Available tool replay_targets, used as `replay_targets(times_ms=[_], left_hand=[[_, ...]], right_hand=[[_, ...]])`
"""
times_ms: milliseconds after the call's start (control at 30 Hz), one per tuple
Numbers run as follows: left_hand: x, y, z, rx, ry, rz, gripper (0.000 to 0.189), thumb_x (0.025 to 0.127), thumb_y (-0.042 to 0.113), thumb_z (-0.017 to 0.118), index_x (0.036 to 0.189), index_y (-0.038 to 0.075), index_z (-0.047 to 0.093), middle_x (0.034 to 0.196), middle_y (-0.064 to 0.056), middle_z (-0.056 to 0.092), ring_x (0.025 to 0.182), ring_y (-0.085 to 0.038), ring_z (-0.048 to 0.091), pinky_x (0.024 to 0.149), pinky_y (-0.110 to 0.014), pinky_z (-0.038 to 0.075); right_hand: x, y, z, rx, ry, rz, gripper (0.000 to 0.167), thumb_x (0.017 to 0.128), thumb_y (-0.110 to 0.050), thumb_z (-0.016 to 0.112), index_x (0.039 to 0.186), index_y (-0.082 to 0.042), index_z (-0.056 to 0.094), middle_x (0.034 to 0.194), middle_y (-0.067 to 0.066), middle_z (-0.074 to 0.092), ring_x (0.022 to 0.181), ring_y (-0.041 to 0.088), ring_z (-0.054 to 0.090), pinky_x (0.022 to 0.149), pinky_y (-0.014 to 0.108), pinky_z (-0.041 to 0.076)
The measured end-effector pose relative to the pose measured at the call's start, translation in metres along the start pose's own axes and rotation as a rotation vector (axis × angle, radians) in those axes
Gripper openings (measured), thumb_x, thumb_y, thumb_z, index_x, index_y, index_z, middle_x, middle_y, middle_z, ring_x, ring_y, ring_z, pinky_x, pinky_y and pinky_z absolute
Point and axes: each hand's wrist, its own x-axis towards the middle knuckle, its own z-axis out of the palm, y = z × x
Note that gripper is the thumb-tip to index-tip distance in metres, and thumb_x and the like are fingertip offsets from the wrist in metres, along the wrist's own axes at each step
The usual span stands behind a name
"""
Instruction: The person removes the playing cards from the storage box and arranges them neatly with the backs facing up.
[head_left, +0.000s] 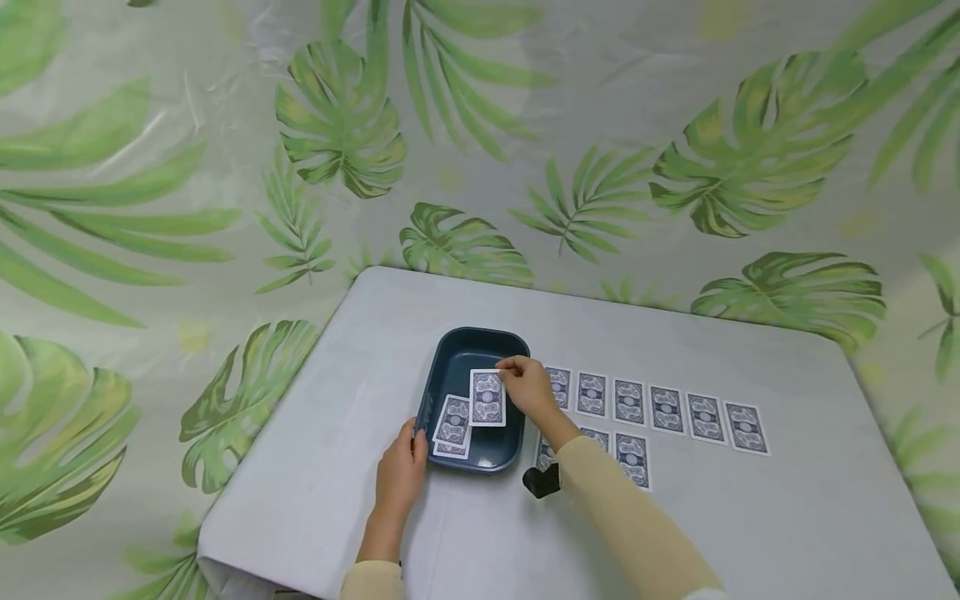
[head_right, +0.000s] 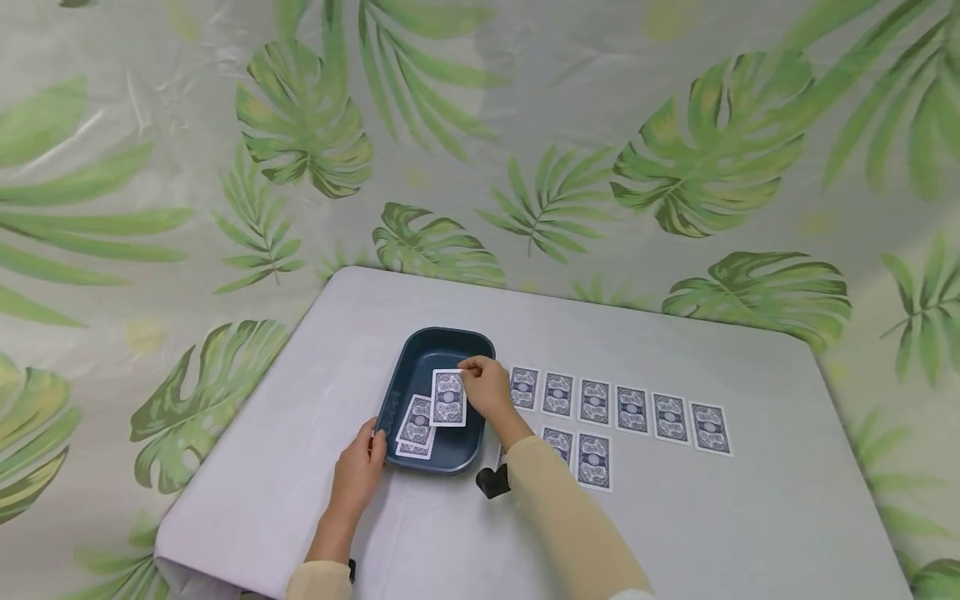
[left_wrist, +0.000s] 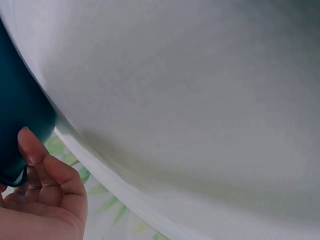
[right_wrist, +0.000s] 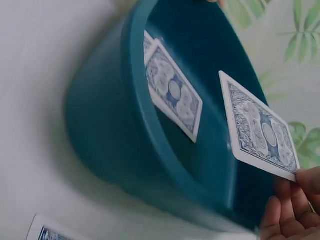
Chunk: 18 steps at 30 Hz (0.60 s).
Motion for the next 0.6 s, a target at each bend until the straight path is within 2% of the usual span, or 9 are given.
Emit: replay_targets(times_ms=[200, 400, 600], left_hand=[[0.000, 0.001, -0.001, 0.001, -0.031, -0.036, 0.041, 0.101, 0.020, 0.047, 0.133, -0.004, 0.053, 0.123, -0.025, 0.062, 0.109, -0.041, 0.061, 0.089, -0.054, 0.047], [-0.001, 0.004, -0.003, 0.000, -0.051, -0.058, 0.042, 0.102, 0.021, 0.045, 0.135, -0.005, 0.051, 0.126, -0.025, 0.060, 0.113, -0.040, 0.059, 0.091, -0.053, 0.047], [0.000, 0.006, -0.001, 0.004, -0.059, -0.063, 0.042, 0.102, 0.021, 0.045, 0.135, -0.004, 0.051, 0.124, -0.024, 0.061, 0.112, -0.040, 0.060, 0.091, -0.053, 0.046]], right_hand=[[-0.001, 0.009, -0.023, 0.044, 0.051, 0.065, 0.019, 0.095, -0.009, 0.058, 0.106, -0.001, 0.072, 0.091, 0.010, 0.065, 0.079, 0.021, 0.056, 0.066, 0.029, 0.043], [-0.003, 0.024, -0.042, 0.099, 0.110, 0.112, 0.022, 0.096, -0.008, 0.054, 0.106, 0.001, 0.071, 0.092, 0.013, 0.065, 0.080, 0.022, 0.055, 0.067, 0.028, 0.042], [-0.007, 0.040, -0.060, 0.097, 0.130, 0.159, 0.025, 0.098, -0.009, 0.049, 0.109, 0.001, 0.069, 0.104, 0.017, 0.065, 0.089, 0.025, 0.056, 0.072, 0.031, 0.043]])
